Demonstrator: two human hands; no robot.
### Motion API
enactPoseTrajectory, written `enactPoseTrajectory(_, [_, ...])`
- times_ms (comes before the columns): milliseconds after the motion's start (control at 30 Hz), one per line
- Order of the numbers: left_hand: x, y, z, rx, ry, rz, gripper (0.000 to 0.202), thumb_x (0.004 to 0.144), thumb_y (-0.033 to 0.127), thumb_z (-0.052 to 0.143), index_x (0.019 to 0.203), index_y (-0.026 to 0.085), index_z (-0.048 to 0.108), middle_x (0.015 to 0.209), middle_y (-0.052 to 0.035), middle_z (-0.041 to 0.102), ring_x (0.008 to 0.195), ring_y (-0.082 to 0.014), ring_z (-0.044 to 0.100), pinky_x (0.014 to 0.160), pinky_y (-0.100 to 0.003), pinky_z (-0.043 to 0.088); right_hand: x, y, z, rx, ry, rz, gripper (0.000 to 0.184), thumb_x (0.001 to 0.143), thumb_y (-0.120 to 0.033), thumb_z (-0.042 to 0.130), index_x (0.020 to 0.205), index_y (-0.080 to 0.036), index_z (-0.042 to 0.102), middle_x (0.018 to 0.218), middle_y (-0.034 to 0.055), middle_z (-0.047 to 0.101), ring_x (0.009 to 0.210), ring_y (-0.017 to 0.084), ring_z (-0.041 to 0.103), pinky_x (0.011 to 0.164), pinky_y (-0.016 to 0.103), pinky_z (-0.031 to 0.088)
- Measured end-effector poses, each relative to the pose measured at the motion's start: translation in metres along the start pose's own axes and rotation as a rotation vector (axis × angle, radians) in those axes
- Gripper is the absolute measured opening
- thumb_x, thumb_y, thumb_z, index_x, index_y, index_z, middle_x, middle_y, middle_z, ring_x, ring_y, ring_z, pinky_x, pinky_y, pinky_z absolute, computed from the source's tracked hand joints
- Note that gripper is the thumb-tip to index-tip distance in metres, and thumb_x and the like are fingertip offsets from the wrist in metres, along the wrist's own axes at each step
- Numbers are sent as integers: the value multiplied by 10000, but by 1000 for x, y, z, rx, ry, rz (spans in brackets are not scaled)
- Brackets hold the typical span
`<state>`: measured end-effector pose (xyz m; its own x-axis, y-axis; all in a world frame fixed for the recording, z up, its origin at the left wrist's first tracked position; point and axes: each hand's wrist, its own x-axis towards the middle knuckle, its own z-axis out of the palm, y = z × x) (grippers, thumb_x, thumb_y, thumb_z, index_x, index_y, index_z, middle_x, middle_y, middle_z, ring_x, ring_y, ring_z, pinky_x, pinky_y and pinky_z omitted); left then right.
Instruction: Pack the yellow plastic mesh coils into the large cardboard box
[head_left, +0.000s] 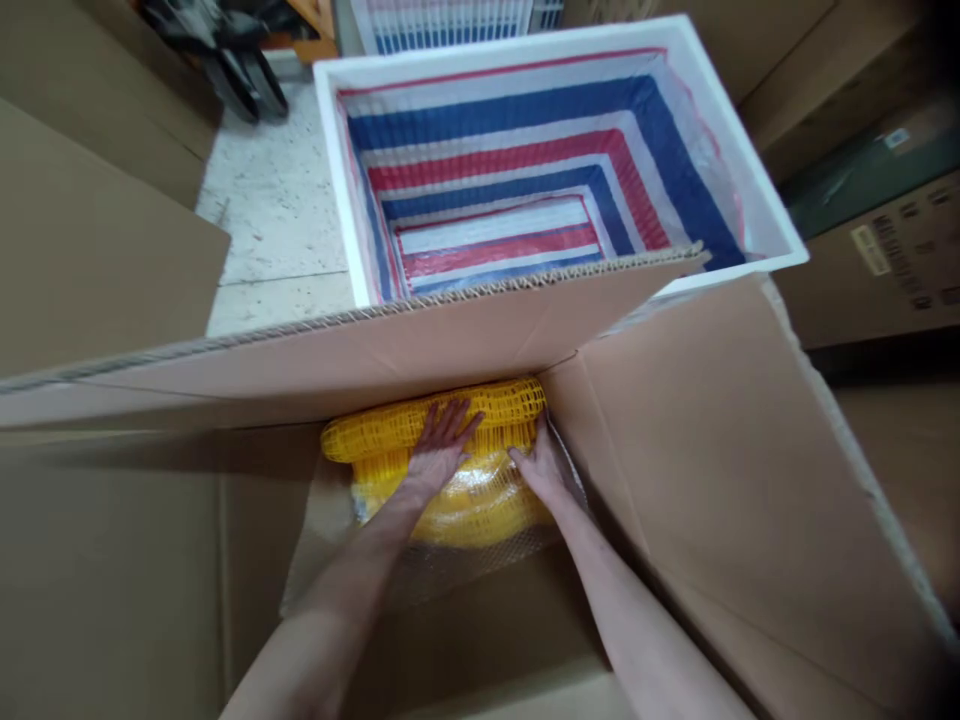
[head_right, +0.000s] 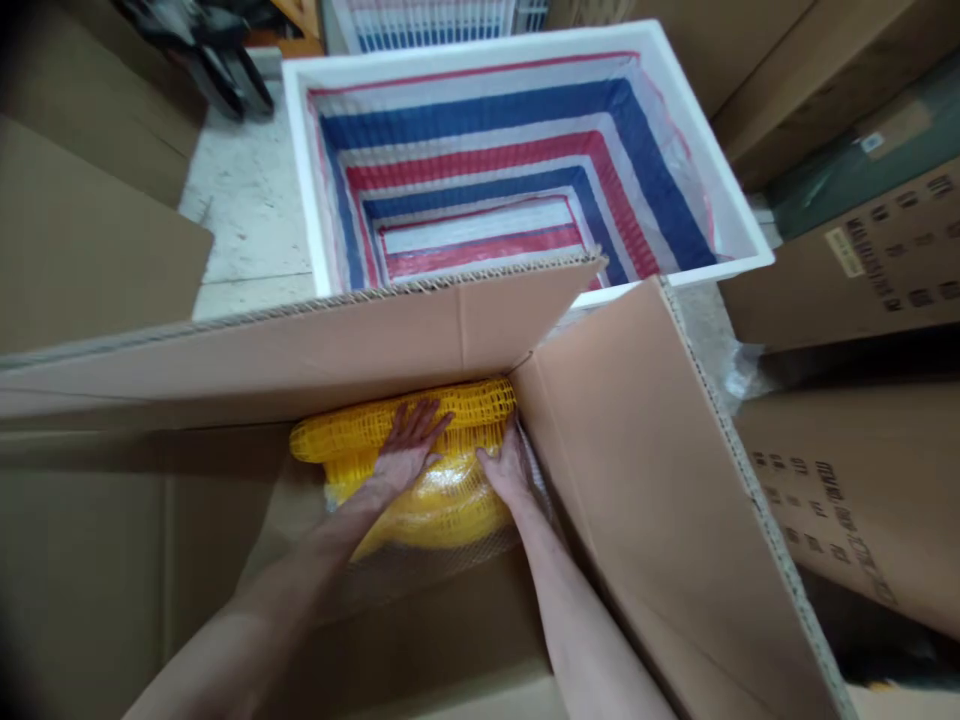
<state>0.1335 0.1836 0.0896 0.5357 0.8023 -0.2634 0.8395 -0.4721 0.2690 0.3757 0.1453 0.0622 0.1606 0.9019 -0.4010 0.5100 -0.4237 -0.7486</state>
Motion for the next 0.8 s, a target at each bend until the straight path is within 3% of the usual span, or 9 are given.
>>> enactPoseTrajectory(133, [-37,-26,-21,3,74,-230,782,1019,533,494,1687,203,258,1771,-158,303,1654,-361,244,1358,-633,185,-2,-6,-2,50,8,68,1003,816,-373,674,1684,-162,217,1756,174,306,1645,304,266,1350,565,244])
enactPoseTrajectory(233, [-61,-51,-19,-24,103,-381,707,1044,521,415,1653,169,343,1709,-185,426,1621,-382,312,1343,-659,185,-1,-3,2,44,18,48,1022,806,-398,698,1682,-158,229,1758,177,299,1644,314,269,1354,557,236])
enactPoseTrajectory(333, [-63,-64,-17,-83,88,-352,627,1053,523,347,1587,218,470,1563,-164,608,1590,-364,360,1307,-658,240,4,-7,0,35,19,35,1050,803,-364,701,1690,-149,183,1760,179,293,1648,305,258,1351,558,246])
enactPoseTrajectory(433, [-65,-62,-37,-140,86,-297,608,1029,571,348,1520,278,555,1463,-151,680,1568,-347,396,1271,-619,322,-1,-33,-10,-20,1,127,993,803,-291,680,1666,-75,239,1739,233,313,1639,333,276,1340,568,271])
enactPoseTrajectory(533, [-97,-46,-75,-171,65,-368,579,1030,524,360,1517,278,553,1496,-170,653,1546,-355,441,1262,-641,348,-32,-77,-27,-72,-4,156,811,824,-224,649,1581,-41,424,1690,263,396,1613,360,338,1335,569,290])
enactPoseTrajectory(633, [-168,-13,-107,-221,26,-451,632,1022,473,366,1562,164,482,1611,-228,539,1539,-384,463,1259,-661,381,-92,-122,-49,-25,-56,42,623,843,-170,609,1464,-121,601,1598,203,552,1552,337,457,1314,574,344])
enactPoseTrajectory(667, [-196,2,-113,-239,4,-441,650,994,463,411,1539,122,501,1588,-242,562,1497,-384,522,1227,-618,454,-118,-134,-58,-1,-78,-23,575,846,-162,602,1420,-161,648,1561,172,600,1524,324,499,1302,579,368])
enactPoseTrajectory(733, [-250,34,-117,-338,-55,-459,646,970,437,428,1532,130,515,1598,-215,564,1491,-353,542,1235,-550,477,-174,-152,-82,27,-90,-146,495,863,-166,579,1336,-225,712,1473,120,684,1431,299,601,1264,582,431])
enactPoseTrajectory(800, [-292,65,-114,-384,-109,-508,616,941,437,437,1474,171,591,1553,-195,618,1455,-362,582,1225,-565,492,-235,-157,-109,29,-60,-183,450,886,-190,551,1286,-272,740,1384,86,741,1327,287,675,1207,565,502])
